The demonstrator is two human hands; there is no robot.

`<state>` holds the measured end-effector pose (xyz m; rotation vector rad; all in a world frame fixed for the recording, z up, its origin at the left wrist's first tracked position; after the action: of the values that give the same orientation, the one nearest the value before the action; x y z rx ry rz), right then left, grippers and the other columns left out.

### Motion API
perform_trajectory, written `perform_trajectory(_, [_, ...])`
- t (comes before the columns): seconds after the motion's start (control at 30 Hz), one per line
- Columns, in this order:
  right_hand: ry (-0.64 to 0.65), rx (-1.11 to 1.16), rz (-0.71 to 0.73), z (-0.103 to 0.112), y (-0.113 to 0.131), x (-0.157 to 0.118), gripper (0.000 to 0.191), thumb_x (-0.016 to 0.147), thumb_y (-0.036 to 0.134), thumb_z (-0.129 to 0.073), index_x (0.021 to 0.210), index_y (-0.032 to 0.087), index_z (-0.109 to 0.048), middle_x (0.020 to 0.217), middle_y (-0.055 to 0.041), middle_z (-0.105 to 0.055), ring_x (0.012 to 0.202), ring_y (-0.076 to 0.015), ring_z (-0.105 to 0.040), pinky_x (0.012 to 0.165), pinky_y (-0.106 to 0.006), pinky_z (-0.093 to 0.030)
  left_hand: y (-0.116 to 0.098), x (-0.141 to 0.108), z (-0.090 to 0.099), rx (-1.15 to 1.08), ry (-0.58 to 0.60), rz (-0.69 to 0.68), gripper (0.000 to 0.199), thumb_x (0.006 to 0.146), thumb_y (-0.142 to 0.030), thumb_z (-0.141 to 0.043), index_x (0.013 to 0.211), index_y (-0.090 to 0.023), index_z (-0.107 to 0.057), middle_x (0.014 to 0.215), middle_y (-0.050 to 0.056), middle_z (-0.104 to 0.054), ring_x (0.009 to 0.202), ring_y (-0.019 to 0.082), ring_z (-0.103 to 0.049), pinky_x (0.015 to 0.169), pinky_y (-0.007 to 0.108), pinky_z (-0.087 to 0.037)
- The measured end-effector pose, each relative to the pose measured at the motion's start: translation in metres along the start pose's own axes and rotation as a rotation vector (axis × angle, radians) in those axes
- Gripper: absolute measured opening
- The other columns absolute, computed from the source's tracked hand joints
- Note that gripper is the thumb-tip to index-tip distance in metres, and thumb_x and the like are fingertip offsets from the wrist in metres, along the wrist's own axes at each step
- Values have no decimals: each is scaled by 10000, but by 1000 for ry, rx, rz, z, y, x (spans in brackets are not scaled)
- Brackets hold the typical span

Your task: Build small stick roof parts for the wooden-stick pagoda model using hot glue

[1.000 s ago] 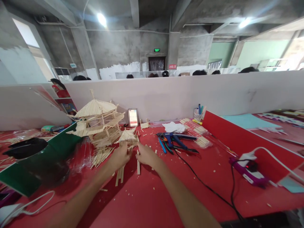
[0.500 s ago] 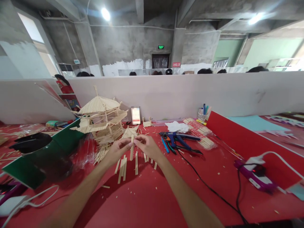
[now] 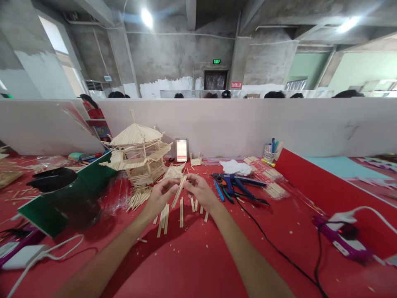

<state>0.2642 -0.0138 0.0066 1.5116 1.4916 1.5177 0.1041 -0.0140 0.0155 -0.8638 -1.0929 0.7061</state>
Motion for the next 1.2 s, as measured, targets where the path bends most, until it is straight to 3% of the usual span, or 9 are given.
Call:
perform_trajectory(0.2, [69,120,-16,2,-1,-1,317,754,460,-779,871,204,-633,727,31,-554,579,-82,-449,475,-181,-332,2,-2,-5,-126,43,83,334,757,-463,-746,841,-170,-610,747,7,-669,682,141,-621,649,250,-498])
perform_trajectory(0.33, [75,80,13,6,-2,0,311,748,451,-784,868,200,-644,752,17,-591,583,-83,-460,496,-195,-329,-2,-5,-7,-55,28,57,281,772,-406,-741,851,-162,-626,776,23,-696,696,148,-648,677,266,-521])
perform_trajectory(0.5, [70,7,107,15,-6,2,327,730,466,-792,837,192,-650,703,21,-589,517,-72,-374,478,-211,-284,-11,-12,-8,222,-19,-150,118,865,-290,-652,892,-179,-683,843,31,-725,738,145,-661,712,254,-527])
perform_trajectory(0.67, [39,-80,154,15,-5,1,375,714,520,-788,817,193,-636,683,18,-558,555,-93,-402,501,-216,-309,-14,-16,-8,469,-67,-377,79,884,-203,-608,909,-194,-682,811,6,-725,671,118,-634,662,221,-501])
perform_trajectory(1.03, [80,-97,248,8,-10,-3,269,835,462,-707,905,212,-639,810,-7,-570,590,-95,-401,521,-215,-332,-16,-19,-7,764,-143,-613,78,876,-152,-560,833,-193,-611,731,-2,-692,598,109,-603,593,211,-463])
perform_trajectory(1.2, [58,-104,241,4,-10,-4,323,826,507,-699,900,201,-624,844,-28,-604,591,-98,-421,510,-214,-340,-17,-20,-7,817,-139,-666,109,865,-113,-543,837,-197,-608,734,2,-685,639,125,-625,622,223,-474])
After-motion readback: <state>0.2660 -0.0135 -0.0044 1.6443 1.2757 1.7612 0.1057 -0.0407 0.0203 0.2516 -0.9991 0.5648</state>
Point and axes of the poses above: each hand's wrist, its own x-axis towards the middle knuckle, its own z-axis out of the back of the hand, y = z × x, the point moved 2 cm from there along x, towards the middle knuckle
